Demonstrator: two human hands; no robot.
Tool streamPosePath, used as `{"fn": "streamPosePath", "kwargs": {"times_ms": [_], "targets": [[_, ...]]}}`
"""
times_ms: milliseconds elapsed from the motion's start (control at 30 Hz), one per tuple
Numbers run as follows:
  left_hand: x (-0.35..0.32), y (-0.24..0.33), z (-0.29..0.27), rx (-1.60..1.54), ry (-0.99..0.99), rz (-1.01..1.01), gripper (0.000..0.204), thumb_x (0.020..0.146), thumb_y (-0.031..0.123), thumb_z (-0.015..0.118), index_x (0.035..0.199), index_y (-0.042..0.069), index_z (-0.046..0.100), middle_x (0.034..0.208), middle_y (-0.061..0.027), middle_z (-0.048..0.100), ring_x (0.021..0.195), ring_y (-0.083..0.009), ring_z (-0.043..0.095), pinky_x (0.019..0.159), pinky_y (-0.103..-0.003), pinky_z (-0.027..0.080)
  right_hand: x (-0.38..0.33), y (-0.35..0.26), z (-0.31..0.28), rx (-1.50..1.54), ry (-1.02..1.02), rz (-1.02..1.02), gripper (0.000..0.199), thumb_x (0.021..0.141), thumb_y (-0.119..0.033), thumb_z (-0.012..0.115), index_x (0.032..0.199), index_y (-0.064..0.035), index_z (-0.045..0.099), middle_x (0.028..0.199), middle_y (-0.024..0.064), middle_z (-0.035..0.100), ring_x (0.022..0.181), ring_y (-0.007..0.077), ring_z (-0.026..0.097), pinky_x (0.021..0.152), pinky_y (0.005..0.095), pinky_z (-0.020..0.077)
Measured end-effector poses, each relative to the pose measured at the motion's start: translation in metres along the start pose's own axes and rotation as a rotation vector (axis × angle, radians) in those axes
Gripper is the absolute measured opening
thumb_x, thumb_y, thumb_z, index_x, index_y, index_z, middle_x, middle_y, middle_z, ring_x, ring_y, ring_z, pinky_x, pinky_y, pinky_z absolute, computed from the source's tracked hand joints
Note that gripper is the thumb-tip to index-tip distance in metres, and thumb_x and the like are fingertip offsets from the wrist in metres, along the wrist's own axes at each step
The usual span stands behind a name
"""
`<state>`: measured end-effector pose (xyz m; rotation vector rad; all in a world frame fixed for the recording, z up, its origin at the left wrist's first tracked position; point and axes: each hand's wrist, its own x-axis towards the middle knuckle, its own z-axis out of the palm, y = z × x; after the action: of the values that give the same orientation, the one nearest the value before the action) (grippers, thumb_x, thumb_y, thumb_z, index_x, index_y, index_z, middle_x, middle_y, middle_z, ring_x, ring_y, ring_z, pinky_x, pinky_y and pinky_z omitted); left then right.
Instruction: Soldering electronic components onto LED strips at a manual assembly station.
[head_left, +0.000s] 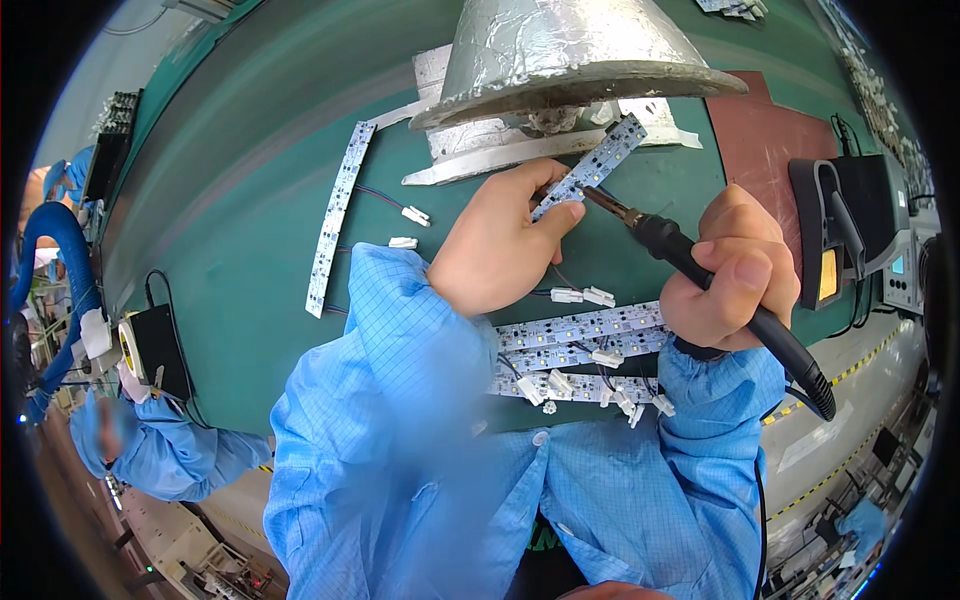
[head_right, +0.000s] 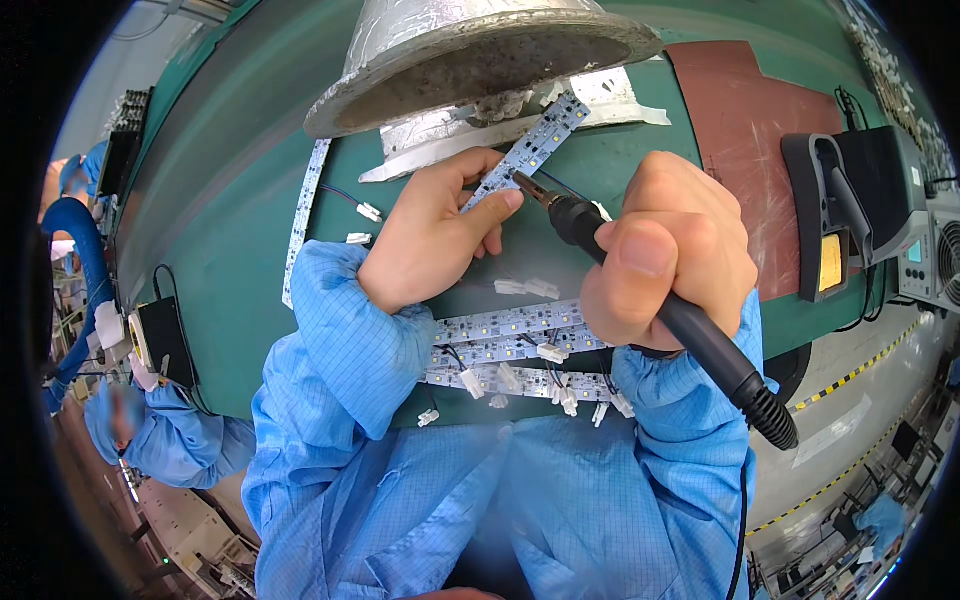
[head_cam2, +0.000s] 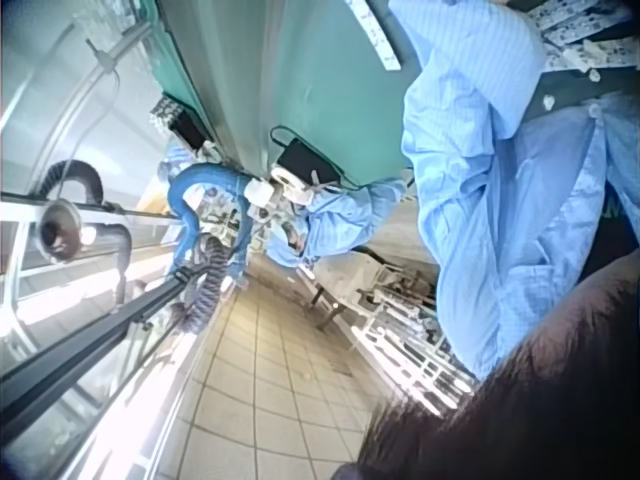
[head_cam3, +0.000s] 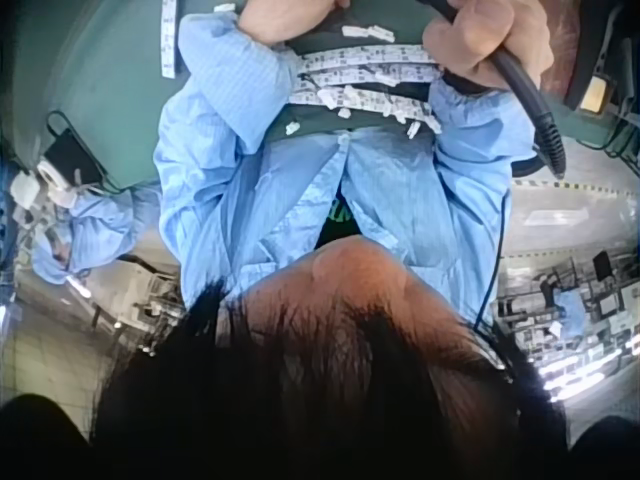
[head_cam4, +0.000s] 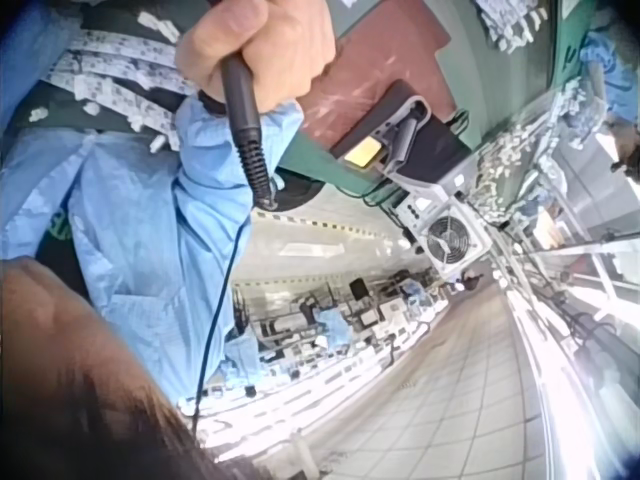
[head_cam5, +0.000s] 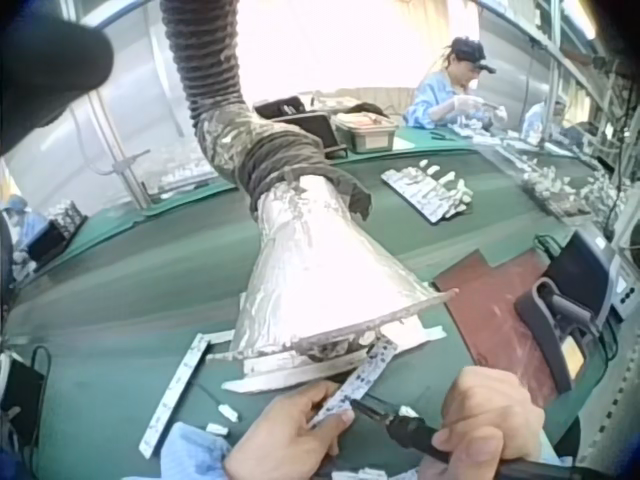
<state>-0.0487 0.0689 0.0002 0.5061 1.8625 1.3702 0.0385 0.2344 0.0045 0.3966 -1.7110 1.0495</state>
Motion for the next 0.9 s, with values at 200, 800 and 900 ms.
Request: {"fn": "streamPosePath", "kwargs": {"times_ms": [200,800,900], "targets": [[0.0012,-0.0021,0.0005,-0.009,-0.002,0.011,0.027,0.093,0.011,0.059,0.114,-0.007,0.057,0.086,-0.0115,0.065,0.060,-0.0134,0.057,0.057,-0.031,0.048,-0.0007,0.0011,0.0000,0.000,0.019,-0.011,0.020,0.090,-0.006,0.052,0.072,0.0005,0.048,0.051,0.0075,0.048,0.039,0.0147,0.040,0.037,0.0291,0.0285],[0.0013,-0.0040,-0.0001,-0.001,-0.005,0.021,0.029,0.093,0.011,0.059,0.115,-0.007,0.057,0.085,-0.0119,0.065,0.060,-0.0134,0.058,0.057,-0.031,0.048,0.0003,-0.0035,0.0043,-0.099,-0.015,0.018,0.027,0.098,-0.016,0.041,0.073,-0.0035,0.044,0.050,0.0054,0.037,0.042,0.0130,0.031,0.039,0.0307,0.0233],[0.0012,-0.0040,0.0003,-0.003,-0.004,0.024,0.028,0.093,0.011,0.059,0.115,-0.007,0.057,0.084,-0.0118,0.064,0.060,-0.0133,0.058,0.057,-0.031,0.048,0.0001,-0.0040,0.0037,-0.099,-0.019,0.026,0.027,0.097,-0.016,0.041,0.073,-0.0034,0.044,0.050,0.0054,0.037,0.042,0.0131,0.031,0.039,0.0307,0.0233]]}}
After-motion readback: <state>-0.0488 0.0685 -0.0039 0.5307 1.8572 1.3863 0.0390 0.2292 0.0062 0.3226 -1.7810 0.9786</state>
